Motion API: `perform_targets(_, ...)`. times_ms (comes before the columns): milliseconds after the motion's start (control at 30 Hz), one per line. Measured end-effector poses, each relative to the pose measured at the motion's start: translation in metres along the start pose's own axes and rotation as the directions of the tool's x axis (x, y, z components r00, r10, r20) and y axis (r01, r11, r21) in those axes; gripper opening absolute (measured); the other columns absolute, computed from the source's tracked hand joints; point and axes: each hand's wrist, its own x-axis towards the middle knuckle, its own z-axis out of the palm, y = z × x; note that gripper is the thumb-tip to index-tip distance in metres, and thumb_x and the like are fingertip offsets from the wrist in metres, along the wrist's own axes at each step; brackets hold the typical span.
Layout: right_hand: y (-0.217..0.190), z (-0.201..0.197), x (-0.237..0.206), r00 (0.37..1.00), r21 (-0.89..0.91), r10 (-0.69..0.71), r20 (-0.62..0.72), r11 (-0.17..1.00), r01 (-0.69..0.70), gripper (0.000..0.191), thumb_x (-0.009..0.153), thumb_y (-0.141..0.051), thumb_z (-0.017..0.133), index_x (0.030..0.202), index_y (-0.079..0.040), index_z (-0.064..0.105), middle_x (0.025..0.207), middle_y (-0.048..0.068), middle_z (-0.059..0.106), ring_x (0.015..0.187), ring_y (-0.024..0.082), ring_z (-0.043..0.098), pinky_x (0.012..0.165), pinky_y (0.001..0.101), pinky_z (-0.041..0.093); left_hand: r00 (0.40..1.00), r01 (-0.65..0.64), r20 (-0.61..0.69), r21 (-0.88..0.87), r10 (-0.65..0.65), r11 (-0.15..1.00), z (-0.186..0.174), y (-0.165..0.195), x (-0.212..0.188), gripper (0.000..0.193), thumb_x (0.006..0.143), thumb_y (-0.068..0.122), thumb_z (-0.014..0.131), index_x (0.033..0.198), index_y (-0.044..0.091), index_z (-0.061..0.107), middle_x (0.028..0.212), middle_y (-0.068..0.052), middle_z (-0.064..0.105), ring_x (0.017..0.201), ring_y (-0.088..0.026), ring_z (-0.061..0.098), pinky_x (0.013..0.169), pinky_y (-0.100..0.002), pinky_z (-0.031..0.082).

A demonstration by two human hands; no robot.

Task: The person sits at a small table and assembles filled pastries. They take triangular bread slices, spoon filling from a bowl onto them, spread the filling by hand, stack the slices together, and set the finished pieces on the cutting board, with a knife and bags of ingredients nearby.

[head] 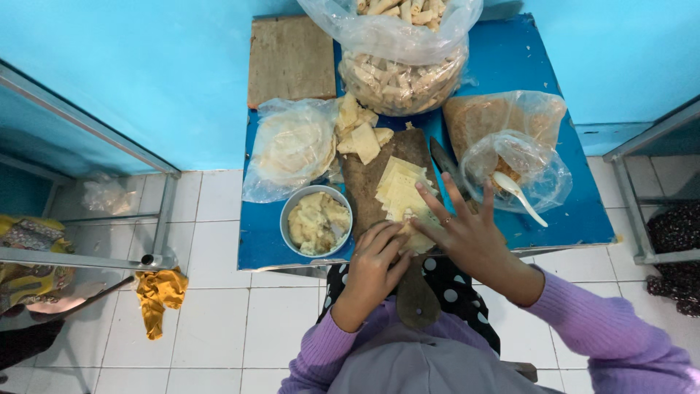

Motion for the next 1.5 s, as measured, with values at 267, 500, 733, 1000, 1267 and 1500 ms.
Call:
perform_targets(267,0.028,0.003,0.016,0.995,-0.128,-0.088,0.045,0.987,0.093,0.056,0.087,-0.022,0.065,0.140,-0.041,0.060,0.168,0.009,0.025,0.155,0.042,0.020,0.106,0.0854,0.015,0.999,0.004,0.033,0.006,-0.004,1.000,-0.005,0.001,0.005,0.027,0.085,0.013,0.077,0.109,0.002,0.071,0.129,-0.016,0.064,0.127,-0.036,0.059,0.101,-0.047,0.048)
perform_targets(500,0.067,-0.001,0.041,0.948,-0.159,-0.275,0.160,0.941,0.300,0.084,0.077,-0.019,0.070,0.150,-0.050,0.042,0.170,0.006,0.022,0.155,0.037,0.023,0.107,0.0794,0.017,0.996,-0.042,0.080,0.077,0.036,0.996,-0.010,-0.001,0.013,0.026,0.083,0.015,0.075,0.105,0.003,0.068,0.142,-0.023,0.056,0.136,-0.041,0.052,0.105,-0.051,0.041)
perform_targets(733,0.081,0.009,0.068,0.923,-0.254,-0.383,0.033,0.890,0.379,0.088,0.082,-0.008,0.070,0.150,-0.054,0.038,0.170,-0.001,0.024,0.156,0.025,0.024,0.115,0.0724,0.022,0.995,-0.038,0.096,0.082,0.030,0.996,-0.009,-0.002,0.014,0.024,0.083,0.015,0.074,0.103,0.004,0.067,0.143,-0.023,0.056,0.136,-0.041,0.051,0.106,-0.050,0.039)
perform_targets(1000,0.077,0.019,0.076,0.966,0.098,-0.235,0.107,0.969,0.225,0.074,0.076,-0.003,0.069,0.139,-0.039,0.056,0.170,0.004,0.022,0.157,0.037,0.016,0.104,0.0818,0.026,0.990,-0.026,0.138,0.094,0.013,0.995,-0.012,-0.004,0.020,0.028,0.075,0.018,0.074,0.100,0.006,0.066,0.149,-0.028,0.047,0.143,-0.046,0.041,0.107,-0.056,0.035)
perform_targets(1267,0.081,0.034,0.077,0.979,0.149,-0.136,0.151,0.982,0.114,0.078,0.075,-0.002,0.067,0.141,-0.043,0.056,0.168,0.009,0.017,0.156,0.041,0.009,0.105,0.0878,0.016,0.987,-0.021,0.162,0.124,0.001,0.992,-0.008,-0.008,0.020,0.030,0.075,0.019,0.074,0.102,0.006,0.066,0.153,-0.032,0.043,0.145,-0.048,0.038,0.112,-0.061,0.030)
perform_targets(1500,0.101,0.041,0.100,0.961,0.066,-0.204,0.186,0.979,0.195,0.081,0.077,-0.006,0.069,0.142,-0.052,0.051,0.171,0.006,0.016,0.158,0.040,0.004,0.106,0.0868,0.013,0.987,-0.012,0.158,0.116,-0.006,0.993,-0.007,-0.009,0.019,0.027,0.074,0.019,0.075,0.096,0.006,0.065,0.152,-0.032,0.044,0.145,-0.049,0.039,0.113,-0.062,0.030)
